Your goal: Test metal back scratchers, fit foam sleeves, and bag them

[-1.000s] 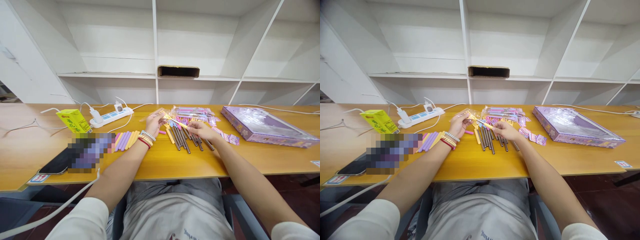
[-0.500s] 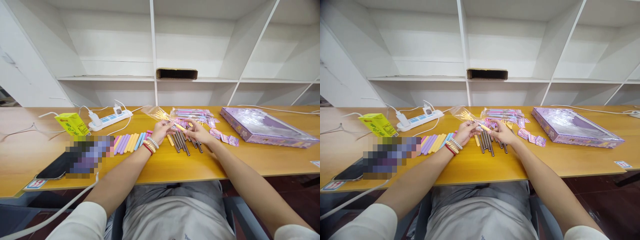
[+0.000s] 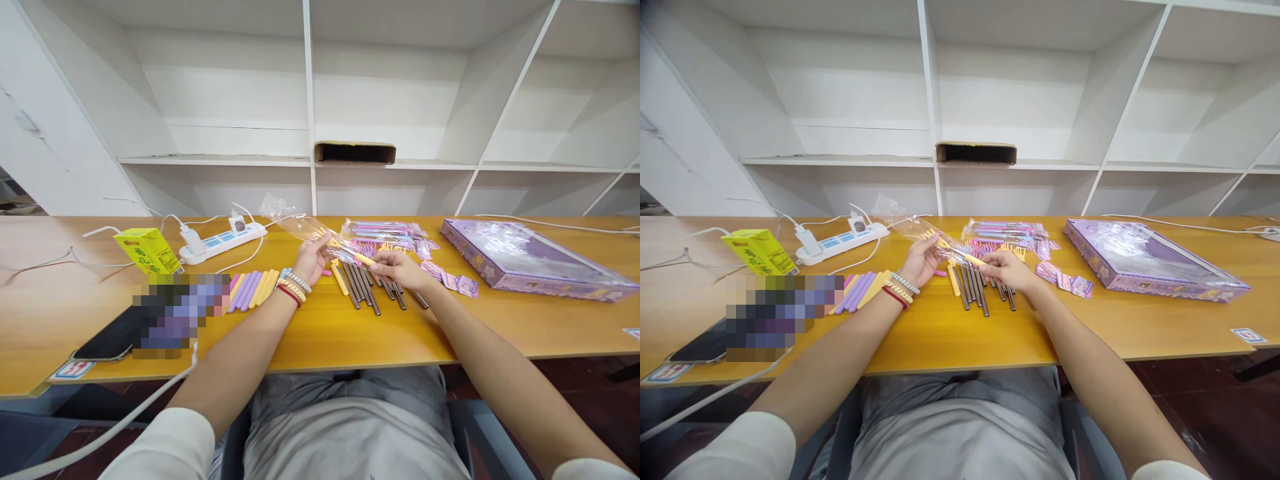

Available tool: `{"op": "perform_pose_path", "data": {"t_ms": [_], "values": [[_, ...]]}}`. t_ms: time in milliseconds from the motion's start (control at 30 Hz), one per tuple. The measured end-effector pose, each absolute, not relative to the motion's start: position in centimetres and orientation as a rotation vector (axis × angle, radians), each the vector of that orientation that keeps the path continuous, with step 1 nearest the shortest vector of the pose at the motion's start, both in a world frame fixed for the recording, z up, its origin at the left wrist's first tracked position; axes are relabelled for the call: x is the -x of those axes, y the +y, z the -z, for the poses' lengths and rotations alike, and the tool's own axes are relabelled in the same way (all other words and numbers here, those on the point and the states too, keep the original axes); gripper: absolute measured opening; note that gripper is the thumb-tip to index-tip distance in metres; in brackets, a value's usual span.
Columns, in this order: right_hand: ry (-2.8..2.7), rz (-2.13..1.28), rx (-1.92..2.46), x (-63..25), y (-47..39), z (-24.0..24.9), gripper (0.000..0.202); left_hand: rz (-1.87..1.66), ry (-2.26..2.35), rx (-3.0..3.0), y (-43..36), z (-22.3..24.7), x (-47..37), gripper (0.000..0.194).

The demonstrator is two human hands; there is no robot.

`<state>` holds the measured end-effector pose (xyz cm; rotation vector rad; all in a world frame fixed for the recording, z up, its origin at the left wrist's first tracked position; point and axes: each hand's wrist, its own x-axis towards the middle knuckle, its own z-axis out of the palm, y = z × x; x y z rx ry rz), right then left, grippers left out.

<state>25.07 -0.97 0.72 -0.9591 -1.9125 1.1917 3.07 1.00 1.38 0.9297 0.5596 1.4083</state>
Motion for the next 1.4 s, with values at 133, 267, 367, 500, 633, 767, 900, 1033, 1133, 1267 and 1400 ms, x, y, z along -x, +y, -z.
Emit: {"op": "perform_pose_path", "data": {"t_ms": [133,267,367,500,633,767,900,1033,1133,1267,1400], "values": [[-1.760,-1.209,0.972,-24.8,-1.1,-0.7,0.037,-1.397,0.602,-0.926,1.0,-1.5,-3.0,0.022],[-1.601,-1.175,1.002,-24.5,-0.9,-0.4,0.047,-1.333,0.635,-0.961,0.3,-1.2,-3.9,0.020],[-1.616,-1.113,1.033,-24.2,-0.6,0.1,0.046,-1.249,0.645,-1.028,-0.2,-0.7,-4.8,0.022],[-1.663,-1.067,1.035,-24.0,-0.5,0.4,0.040,-1.200,0.655,-1.052,-0.5,-0.5,-5.4,0.022],[-1.666,-1.240,0.916,-24.4,-0.8,-0.2,0.034,-1.319,0.687,-0.970,0.2,-1.1,-4.5,0.018],[-1.632,-1.421,0.751,-25.2,-1.2,-0.9,0.035,-1.395,0.697,-0.894,1.1,-1.6,-3.0,0.015],[-1.626,-1.479,0.686,-25.6,-1.2,-1.1,0.036,-1.378,0.663,-0.899,1.5,-1.6,-2.3,0.015],[-1.648,-1.468,0.663,-25.9,-0.9,-0.8,0.040,-1.347,0.627,-0.918,1.3,-1.5,-2.4,0.016],[-1.669,-1.434,0.695,-25.9,-0.9,-0.8,0.039,-1.310,0.620,-0.934,1.1,-1.5,-2.5,0.017],[-1.693,-1.379,0.802,-25.7,-1.2,-1.1,0.043,-1.267,0.641,-0.945,0.9,-1.6,-2.7,0.018],[-1.754,-1.339,0.868,-25.3,-1.4,-1.2,0.045,-1.217,0.661,-1.001,0.3,-1.5,-3.2,0.017]]}}
